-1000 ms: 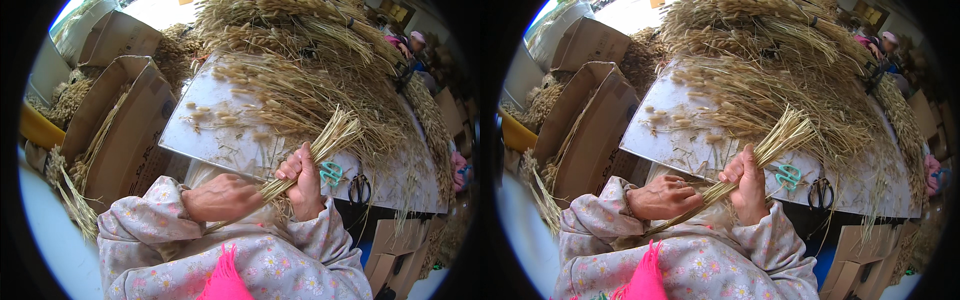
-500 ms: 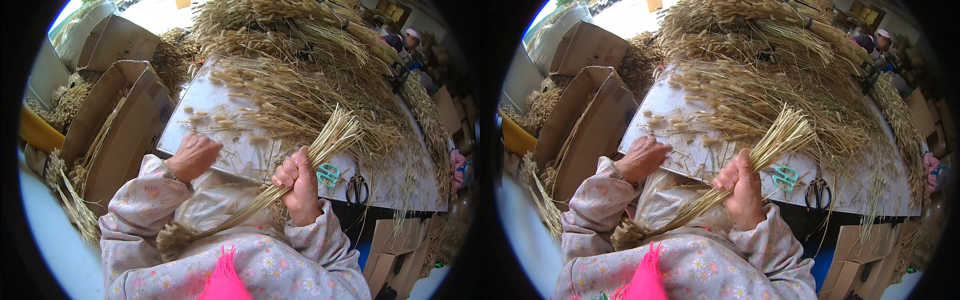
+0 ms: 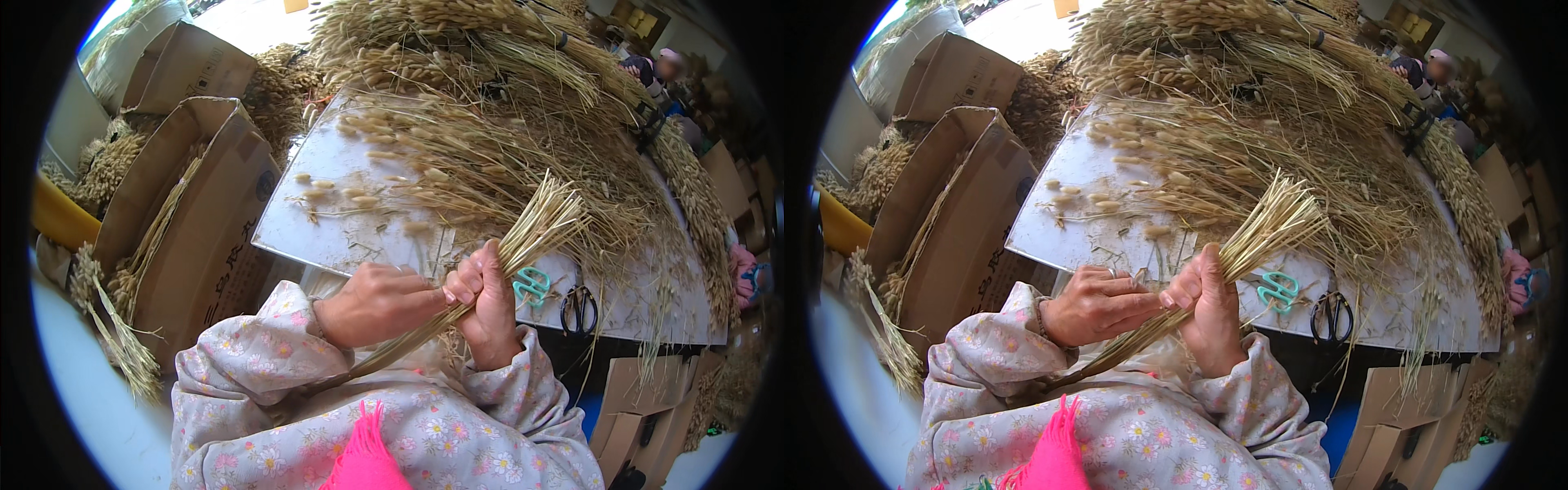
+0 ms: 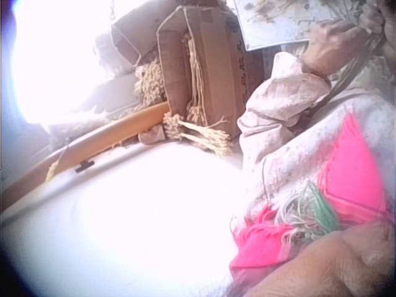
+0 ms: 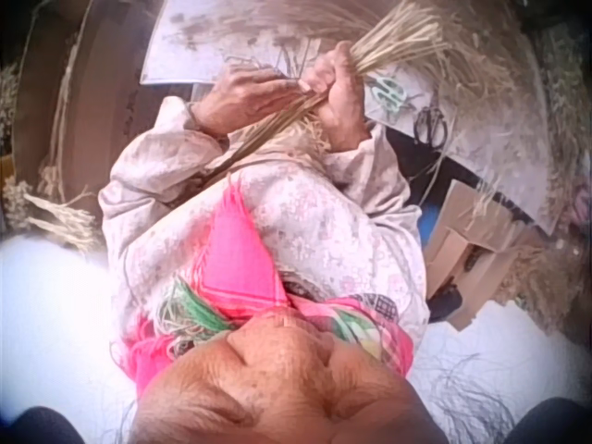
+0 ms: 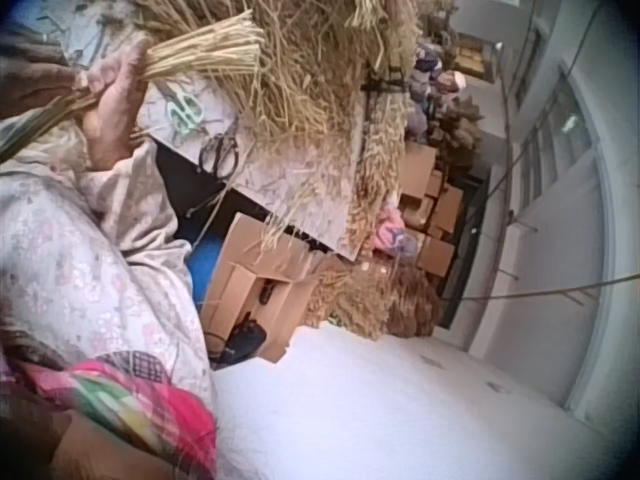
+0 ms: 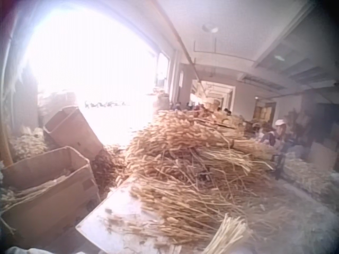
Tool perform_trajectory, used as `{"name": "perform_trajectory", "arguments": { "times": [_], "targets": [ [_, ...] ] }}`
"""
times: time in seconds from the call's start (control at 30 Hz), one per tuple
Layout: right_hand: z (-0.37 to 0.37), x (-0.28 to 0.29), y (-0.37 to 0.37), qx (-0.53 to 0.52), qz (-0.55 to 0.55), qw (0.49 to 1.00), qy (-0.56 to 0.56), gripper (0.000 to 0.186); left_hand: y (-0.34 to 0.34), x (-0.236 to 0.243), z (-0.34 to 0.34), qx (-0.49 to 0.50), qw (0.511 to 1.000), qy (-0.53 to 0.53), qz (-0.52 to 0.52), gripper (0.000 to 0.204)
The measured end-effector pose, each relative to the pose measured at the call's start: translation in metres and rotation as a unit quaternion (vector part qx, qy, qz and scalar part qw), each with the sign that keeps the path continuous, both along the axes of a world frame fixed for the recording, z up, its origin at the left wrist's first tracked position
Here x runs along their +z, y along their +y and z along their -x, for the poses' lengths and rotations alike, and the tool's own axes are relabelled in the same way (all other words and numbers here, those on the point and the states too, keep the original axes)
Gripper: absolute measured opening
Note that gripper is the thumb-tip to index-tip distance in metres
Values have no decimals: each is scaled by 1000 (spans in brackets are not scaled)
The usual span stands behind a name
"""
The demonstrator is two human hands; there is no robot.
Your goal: The person trims the stems of dried plant stalks using scissors and then bundles them with rubber bands. The person repeatedly picks up stalks, cuts the ends, and ties them into small bundles on a worktable.
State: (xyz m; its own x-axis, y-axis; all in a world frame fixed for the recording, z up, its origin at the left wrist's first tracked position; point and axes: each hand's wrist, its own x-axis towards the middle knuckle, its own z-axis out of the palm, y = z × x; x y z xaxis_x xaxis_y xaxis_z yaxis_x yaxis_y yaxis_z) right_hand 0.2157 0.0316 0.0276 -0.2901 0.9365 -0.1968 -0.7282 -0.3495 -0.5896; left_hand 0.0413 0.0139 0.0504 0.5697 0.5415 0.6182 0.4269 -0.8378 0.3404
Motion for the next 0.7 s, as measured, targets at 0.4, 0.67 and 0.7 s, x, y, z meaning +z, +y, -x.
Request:
{"name": "perform_trajectory", "arguments": {
  "times": [0.4, 0.67, 0.7],
  "targets": [
    [-1, -7, 3, 7, 7, 1000, 17, 38, -1, -5, -3, 25, 993, 66, -93, 27],
    [-2, 3, -1, -8, 5, 1000, 8, 39, 15, -14, 4, 220, 945, 180, 164, 19],
    [-2, 3, 0, -12, 5, 1000, 3, 39, 17, -15, 8, 209, 934, 157, 245, 24]
  ]
}}
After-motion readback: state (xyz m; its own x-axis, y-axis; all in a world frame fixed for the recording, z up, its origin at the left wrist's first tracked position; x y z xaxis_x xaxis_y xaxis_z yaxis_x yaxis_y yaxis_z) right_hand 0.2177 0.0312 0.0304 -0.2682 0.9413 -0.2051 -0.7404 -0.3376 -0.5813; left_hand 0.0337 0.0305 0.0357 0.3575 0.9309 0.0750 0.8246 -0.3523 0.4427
